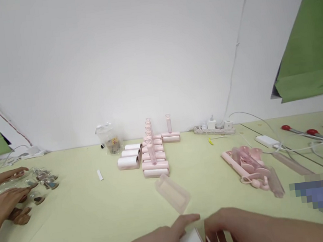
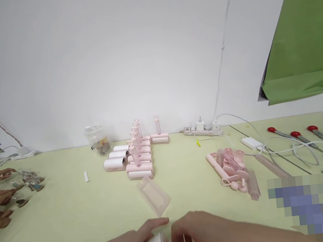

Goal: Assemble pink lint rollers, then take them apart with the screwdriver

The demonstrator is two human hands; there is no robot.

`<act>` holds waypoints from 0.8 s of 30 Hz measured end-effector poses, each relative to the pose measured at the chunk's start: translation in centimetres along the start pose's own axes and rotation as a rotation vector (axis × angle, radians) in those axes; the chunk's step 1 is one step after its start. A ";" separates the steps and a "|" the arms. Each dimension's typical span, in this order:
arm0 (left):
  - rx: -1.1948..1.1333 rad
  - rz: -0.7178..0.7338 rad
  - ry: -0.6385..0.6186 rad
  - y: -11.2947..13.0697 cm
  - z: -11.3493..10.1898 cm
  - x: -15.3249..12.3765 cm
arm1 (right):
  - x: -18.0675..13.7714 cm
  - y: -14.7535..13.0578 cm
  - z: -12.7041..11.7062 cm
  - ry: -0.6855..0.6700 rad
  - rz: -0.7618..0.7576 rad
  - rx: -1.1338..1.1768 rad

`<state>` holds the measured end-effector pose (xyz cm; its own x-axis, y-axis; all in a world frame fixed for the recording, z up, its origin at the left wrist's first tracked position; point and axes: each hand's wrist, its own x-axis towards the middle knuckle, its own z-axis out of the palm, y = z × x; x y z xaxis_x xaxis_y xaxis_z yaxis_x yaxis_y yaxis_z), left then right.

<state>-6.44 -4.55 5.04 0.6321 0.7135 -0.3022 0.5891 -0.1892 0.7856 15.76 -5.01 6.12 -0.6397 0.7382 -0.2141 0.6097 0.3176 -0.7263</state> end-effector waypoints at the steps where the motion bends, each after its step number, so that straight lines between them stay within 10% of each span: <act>1: 0.001 0.013 0.020 0.7 -0.2 0.0 | 0.1 -0.1 -0.5 0.000 0.011 0.043; 7: -0.043 0.305 -0.015 2.8 -1.5 1.4 | 0.6 1.8 -1.1 0.166 0.004 0.297; 14: -0.297 0.145 0.179 2.0 0.3 3.3 | 2.1 2.9 0.8 0.371 -0.248 0.685; 24: 0.355 0.212 0.308 -4.5 -5.1 5.7 | 2.8 4.3 -3.2 0.771 -0.107 0.491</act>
<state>-8.07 3.81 2.56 0.6102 0.7900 0.0595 0.6324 -0.5309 0.5642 18.04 0.28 4.49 -0.0848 0.9679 0.2365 0.1850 0.2485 -0.9508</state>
